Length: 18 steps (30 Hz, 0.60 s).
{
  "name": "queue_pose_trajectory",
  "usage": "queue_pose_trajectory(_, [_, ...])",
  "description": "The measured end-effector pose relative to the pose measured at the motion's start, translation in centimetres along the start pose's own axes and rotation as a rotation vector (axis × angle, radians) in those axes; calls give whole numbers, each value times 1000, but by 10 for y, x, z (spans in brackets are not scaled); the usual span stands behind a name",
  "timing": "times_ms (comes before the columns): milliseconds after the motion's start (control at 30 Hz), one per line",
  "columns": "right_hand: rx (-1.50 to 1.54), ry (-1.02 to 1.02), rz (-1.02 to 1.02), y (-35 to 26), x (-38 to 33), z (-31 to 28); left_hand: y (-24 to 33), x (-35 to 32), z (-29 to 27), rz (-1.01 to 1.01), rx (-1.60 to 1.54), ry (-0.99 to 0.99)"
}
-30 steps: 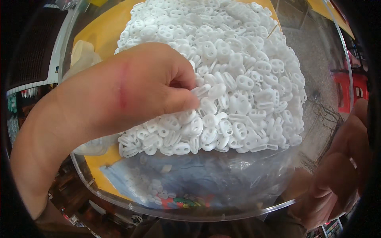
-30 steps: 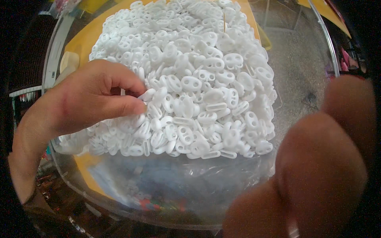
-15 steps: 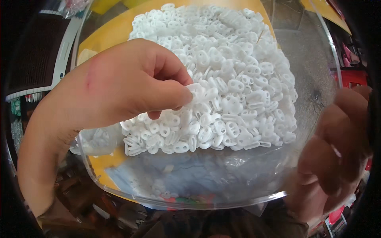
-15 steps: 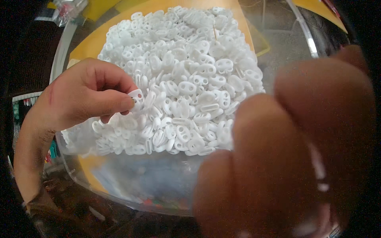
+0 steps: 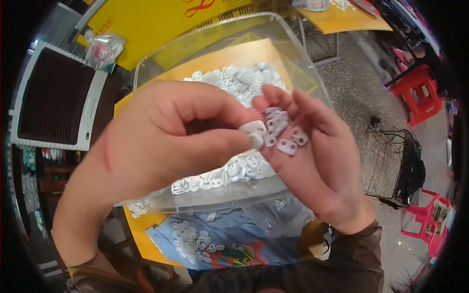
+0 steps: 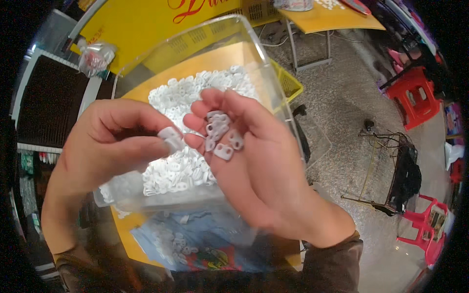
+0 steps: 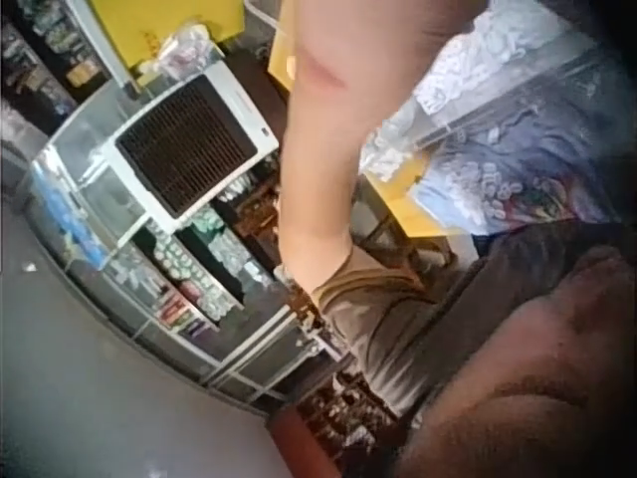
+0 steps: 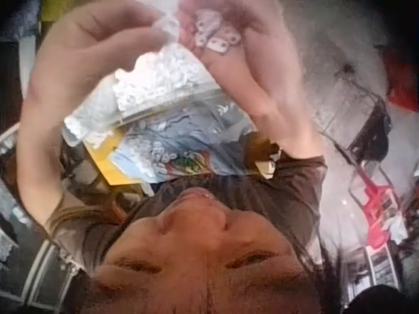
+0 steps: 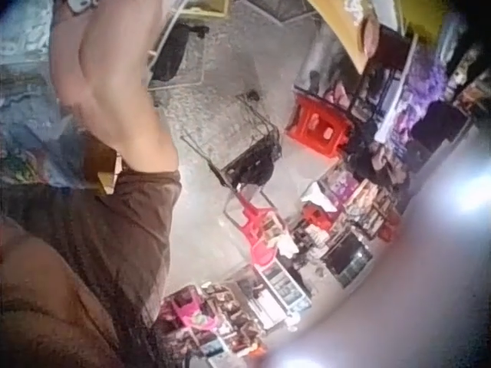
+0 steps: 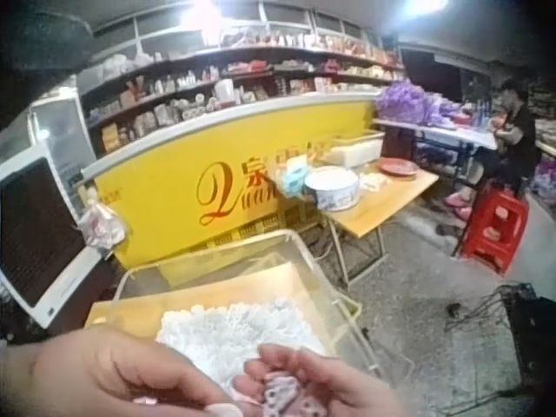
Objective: Sorting and inspecting small white plastic cord locks on a table using a toothpick for clearing holes.
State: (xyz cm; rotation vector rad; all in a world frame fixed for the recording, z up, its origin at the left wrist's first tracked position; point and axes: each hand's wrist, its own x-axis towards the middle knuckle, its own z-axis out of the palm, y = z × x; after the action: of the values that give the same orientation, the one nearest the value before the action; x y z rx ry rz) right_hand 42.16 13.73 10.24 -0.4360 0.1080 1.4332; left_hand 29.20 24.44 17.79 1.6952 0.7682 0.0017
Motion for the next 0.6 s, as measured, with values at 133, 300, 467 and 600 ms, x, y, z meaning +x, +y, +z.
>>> queue_pose_trajectory(133, [-11, -12, 27, 4, -15, 13, 1, -6, 16, 404, 379, 84])
queue_pose_trajectory(300, [20, -32, 81, 17, -48, 13, -1, -34, 27, 688, 722, 166])
queue_pose_trajectory(467, [45, -67, 104, 40, -91, 9, -8, -88, 38, 601, 528, 209])
queue_pose_trajectory(600, [24, -36, 197, 64, -109, -5, -41, -138, 43, 363, 372, 306])
